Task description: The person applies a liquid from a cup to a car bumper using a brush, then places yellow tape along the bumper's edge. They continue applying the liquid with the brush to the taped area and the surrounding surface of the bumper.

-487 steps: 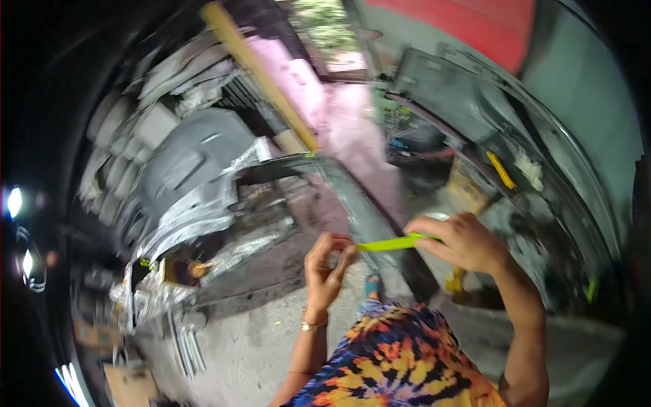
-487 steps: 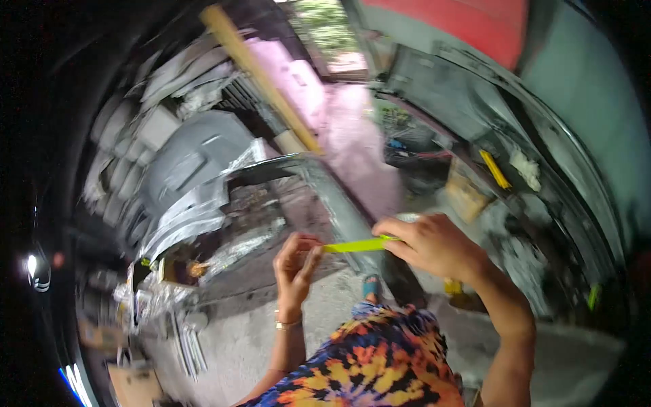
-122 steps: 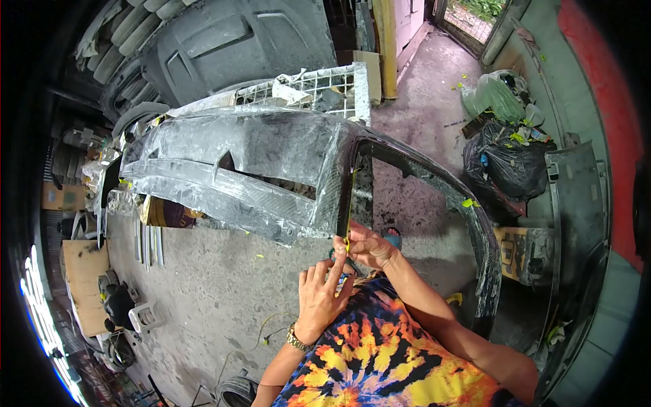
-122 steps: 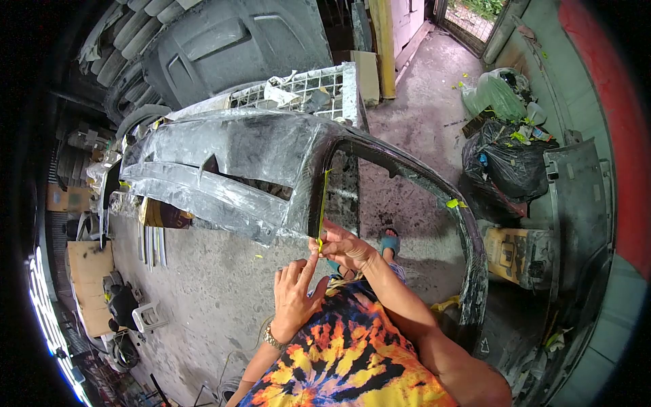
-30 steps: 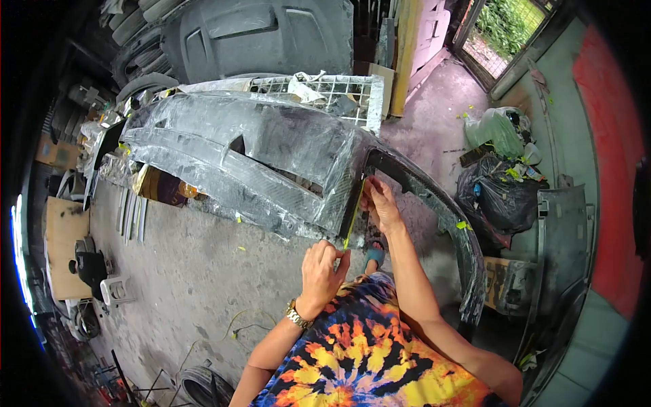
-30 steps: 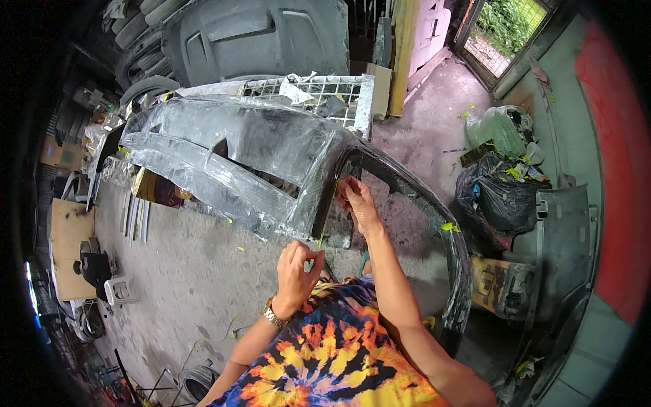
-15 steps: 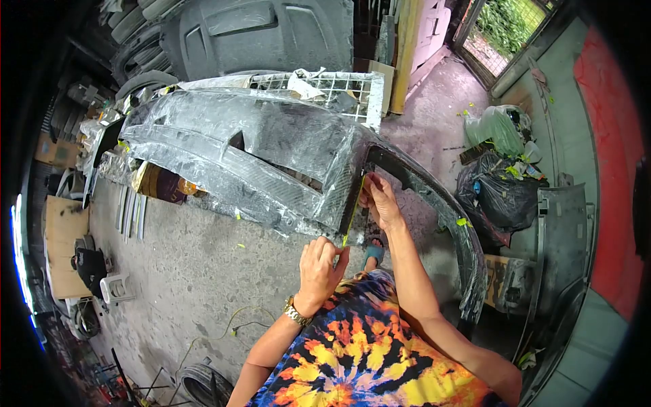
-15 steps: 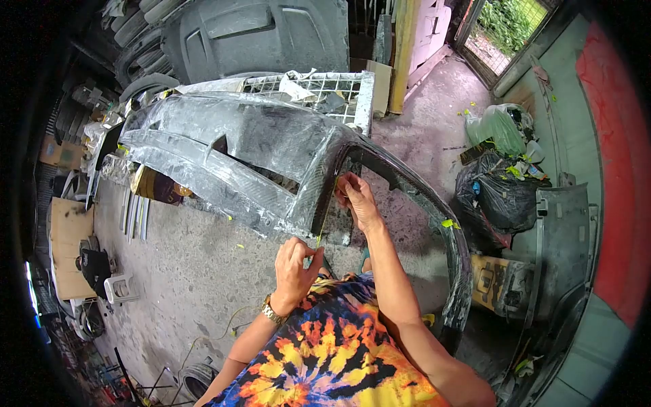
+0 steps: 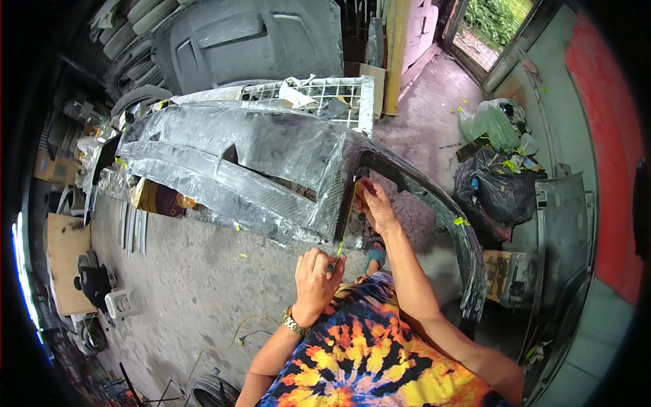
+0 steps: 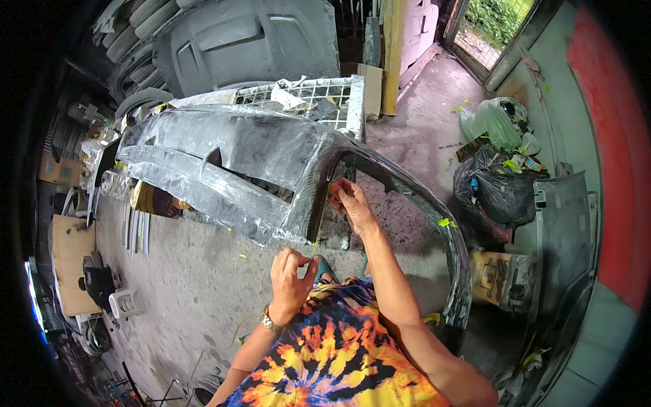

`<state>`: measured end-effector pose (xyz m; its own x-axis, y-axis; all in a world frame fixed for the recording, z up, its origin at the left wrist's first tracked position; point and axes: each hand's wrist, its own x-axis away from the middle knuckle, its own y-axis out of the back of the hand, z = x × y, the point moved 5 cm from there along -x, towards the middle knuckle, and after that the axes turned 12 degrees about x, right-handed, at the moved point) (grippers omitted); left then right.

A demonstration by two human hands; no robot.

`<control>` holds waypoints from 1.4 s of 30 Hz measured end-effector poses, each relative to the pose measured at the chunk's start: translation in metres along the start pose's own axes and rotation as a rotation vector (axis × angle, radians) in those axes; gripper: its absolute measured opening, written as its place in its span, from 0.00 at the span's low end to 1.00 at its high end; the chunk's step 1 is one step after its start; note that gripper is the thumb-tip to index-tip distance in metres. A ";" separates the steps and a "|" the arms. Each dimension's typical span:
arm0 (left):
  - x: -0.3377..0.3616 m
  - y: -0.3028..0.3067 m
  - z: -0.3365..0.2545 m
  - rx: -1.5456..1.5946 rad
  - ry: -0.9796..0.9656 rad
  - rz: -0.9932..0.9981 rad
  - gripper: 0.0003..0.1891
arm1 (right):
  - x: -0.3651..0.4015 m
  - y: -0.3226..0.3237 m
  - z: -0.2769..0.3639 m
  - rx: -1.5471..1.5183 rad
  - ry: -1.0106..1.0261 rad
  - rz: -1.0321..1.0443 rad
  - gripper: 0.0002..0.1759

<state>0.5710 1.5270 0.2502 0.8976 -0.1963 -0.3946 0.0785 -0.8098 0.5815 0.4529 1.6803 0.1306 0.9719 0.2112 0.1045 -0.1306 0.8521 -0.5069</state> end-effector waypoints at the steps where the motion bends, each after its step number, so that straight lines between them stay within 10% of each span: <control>1: 0.000 0.001 0.000 0.013 0.014 -0.008 0.12 | 0.000 -0.001 0.001 -0.007 0.001 0.021 0.18; 42: 0.009 0.011 -0.018 -0.118 -0.037 0.110 0.15 | 0.001 -0.009 0.007 -0.014 0.026 0.012 0.16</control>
<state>0.5879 1.5262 0.2659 0.8874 -0.3022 -0.3482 0.0327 -0.7120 0.7014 0.4540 1.6761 0.1409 0.9750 0.2087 0.0767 -0.1395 0.8426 -0.5201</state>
